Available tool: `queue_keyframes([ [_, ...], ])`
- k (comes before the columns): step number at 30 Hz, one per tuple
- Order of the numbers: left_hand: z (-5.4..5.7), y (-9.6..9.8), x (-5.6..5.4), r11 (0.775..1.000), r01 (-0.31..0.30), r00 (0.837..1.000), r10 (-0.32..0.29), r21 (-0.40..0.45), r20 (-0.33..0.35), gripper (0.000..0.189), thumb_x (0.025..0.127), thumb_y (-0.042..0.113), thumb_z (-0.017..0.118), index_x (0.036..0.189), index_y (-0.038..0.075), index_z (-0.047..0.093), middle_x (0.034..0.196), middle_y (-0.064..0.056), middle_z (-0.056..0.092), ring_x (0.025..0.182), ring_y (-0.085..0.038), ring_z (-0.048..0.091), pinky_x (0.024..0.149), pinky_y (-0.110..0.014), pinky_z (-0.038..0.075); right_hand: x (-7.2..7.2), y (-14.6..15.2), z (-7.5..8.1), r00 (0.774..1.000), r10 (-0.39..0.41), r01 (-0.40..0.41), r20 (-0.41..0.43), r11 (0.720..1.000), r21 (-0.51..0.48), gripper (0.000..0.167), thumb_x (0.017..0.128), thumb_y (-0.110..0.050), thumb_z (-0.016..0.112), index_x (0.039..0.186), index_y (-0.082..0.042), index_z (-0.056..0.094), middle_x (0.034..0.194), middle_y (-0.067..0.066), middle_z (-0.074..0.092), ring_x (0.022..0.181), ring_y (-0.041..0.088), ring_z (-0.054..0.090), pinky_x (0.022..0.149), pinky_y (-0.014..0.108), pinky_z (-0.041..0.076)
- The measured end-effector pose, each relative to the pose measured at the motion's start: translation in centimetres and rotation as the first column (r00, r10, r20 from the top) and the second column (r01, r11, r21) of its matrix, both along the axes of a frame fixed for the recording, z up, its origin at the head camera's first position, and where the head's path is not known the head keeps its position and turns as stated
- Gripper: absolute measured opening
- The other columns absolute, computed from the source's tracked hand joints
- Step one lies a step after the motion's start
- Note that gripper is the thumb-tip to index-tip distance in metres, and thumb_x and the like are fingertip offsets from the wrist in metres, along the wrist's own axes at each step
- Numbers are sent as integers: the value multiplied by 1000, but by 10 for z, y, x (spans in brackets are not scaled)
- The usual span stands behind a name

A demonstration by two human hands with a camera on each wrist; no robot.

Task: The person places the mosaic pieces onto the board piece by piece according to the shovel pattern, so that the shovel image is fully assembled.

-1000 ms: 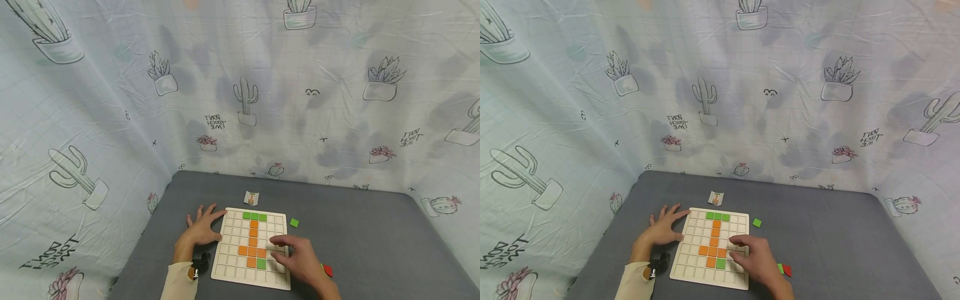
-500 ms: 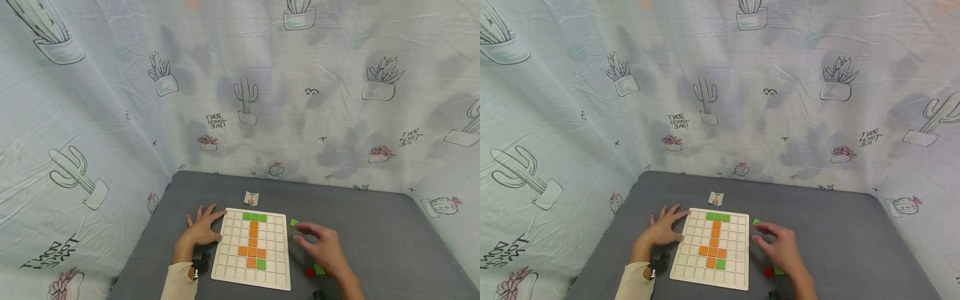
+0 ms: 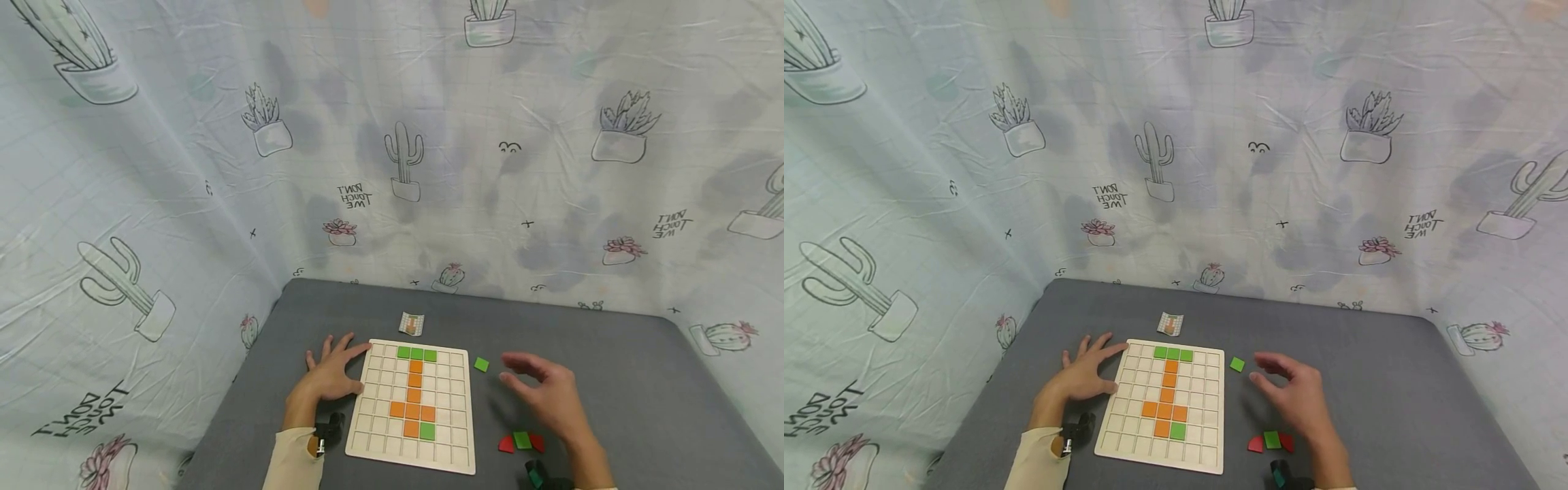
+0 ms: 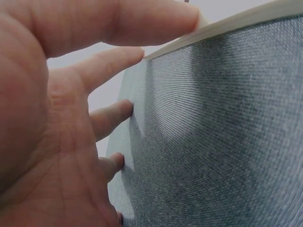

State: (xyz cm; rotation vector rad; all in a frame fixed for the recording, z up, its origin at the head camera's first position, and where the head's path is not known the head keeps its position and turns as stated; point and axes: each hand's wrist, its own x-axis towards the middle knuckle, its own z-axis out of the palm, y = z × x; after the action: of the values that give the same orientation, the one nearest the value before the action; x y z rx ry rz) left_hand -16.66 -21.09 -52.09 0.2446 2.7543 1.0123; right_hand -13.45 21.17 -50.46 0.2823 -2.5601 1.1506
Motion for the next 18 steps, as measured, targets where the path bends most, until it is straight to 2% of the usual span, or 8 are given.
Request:
queue_keyframes([
  [6, 1, 0, -2, 999, -11, 1000, 11, -45, 15, 87, 81, 13, 91, 161, 24, 58, 179, -18, 30, 166, -59, 5, 118, -92, -6, -5, 6, 2, 1000, -16, 16, -3, 1000, -4, 29, 89, -12, 92, 117, -14, 84, 109, 1, 85, 99, 9, 78, 90, 1, 48],
  [10, 1, 0, -2, 999, -14, 1000, 15, -41, 10, 87, 81, 11, 90, 161, 22, 59, 179, -19, 31, 166, -60, 6, 118, -92, -6, -7, 7, 1, 1000, -22, 22, 11, 1000, 2, 30, 90, -14, 92, 119, -14, 84, 110, 1, 85, 100, 8, 78, 90, 12, 57],
  [13, 0, 1, -2, 999, -17, 1000, 17, -40, 9, 87, 80, 11, 90, 160, 21, 59, 178, -20, 31, 166, -60, 6, 118, -92, -6, -9, 8, 0, 999, -20, 20, 34, 1000, 9, 30, 92, -17, 91, 121, -14, 83, 112, 1, 84, 102, 16, 80, 91, 21, 61],
  [15, 1, 1, -2, 999, -16, 1000, 17, -41, 11, 87, 81, 11, 90, 160, 21, 59, 179, -20, 31, 166, -60, 6, 118, -92, -6, -11, 8, -2, 999, -13, 12, 39, 1000, 6, 31, 92, -17, 91, 122, -13, 83, 113, 2, 84, 103, 19, 80, 92, 18, 59],
  [18, 1, 1, -2, 999, -18, 1000, 18, -43, 13, 87, 80, 11, 90, 161, 21, 59, 179, -20, 31, 166, -59, 6, 118, -92, -6, -14, 7, -6, 999, 4, -4, 35, 1000, -6, 32, 91, -15, 91, 122, -12, 83, 113, 3, 85, 102, 17, 80, 92, 11, 56],
])
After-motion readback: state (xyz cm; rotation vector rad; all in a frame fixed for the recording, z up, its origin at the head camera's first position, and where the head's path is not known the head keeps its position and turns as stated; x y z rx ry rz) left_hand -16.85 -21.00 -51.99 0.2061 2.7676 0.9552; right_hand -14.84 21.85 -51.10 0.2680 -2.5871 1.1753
